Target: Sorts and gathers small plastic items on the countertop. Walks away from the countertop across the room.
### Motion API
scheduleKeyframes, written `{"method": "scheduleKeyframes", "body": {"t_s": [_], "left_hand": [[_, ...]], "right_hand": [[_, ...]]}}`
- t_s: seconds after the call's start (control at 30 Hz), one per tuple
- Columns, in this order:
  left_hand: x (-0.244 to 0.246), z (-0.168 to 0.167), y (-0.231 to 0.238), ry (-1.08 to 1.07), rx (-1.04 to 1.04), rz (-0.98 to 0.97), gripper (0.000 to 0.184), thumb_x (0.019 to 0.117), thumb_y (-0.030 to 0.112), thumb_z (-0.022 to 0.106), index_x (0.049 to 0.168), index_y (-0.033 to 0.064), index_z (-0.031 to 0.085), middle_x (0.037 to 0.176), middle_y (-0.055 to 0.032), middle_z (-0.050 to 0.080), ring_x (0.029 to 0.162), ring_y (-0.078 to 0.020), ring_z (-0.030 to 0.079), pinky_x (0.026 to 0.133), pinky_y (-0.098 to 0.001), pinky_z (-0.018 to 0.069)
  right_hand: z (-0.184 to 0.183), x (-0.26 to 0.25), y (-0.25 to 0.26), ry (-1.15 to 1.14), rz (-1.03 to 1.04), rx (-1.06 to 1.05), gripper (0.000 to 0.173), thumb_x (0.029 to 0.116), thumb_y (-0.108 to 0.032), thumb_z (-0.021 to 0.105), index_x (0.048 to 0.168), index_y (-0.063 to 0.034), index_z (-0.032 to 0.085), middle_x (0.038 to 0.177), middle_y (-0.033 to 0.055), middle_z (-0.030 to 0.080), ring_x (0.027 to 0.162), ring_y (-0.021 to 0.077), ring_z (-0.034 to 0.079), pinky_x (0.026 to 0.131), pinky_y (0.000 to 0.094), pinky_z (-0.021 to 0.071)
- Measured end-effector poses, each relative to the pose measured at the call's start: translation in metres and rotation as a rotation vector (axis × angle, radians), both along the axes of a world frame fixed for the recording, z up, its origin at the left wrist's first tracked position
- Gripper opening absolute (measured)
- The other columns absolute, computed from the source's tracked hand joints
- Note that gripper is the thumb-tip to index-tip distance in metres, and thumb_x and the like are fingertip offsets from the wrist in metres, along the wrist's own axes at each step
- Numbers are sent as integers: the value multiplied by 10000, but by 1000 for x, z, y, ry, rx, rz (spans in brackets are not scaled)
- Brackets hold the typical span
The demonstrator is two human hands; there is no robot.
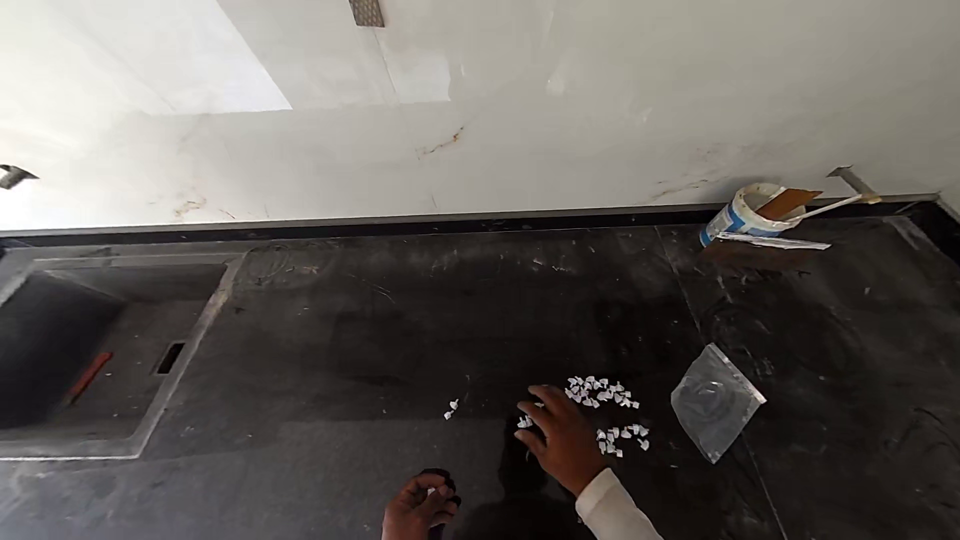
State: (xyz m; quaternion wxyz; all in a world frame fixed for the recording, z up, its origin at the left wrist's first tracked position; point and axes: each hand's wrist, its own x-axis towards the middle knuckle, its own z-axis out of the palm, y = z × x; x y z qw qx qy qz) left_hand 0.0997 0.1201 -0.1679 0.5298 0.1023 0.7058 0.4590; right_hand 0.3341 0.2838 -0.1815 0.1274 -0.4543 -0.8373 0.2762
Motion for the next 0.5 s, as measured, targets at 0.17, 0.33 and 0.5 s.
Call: {"method": "scheduleKeyframes", "body": {"t_s": [0.17,0.33,0.5], "left_hand": [[-3,-3,18,160,33,-50,122,898,-82,663,1015,-47,656,905,-137,720,733,-207,718,711,-357,632],[-14,-2,51,520,5,-279,373,878,43,745,1231,6,629,1077,-123,687,804,-202,682,726,-388,600],[-18,0,106,770,-28,-633,573,840,115,819,1365,50,597,1274,-207,613,1112,-333,630,968,-493,531]], "right_hand": [[-19,-17,10,-9,186,51,283,1032,-316,582,1175,-137,748,1318,123,660,1349,325,550,1222,493,334],[-22,49,10,29,45,330,216,1014,-279,586,1082,-205,778,1228,45,714,1251,277,630,1107,485,484],[-20,118,-14,53,-471,354,412,966,-436,620,1217,-136,754,1336,108,679,1293,317,610,1094,499,494]]}}
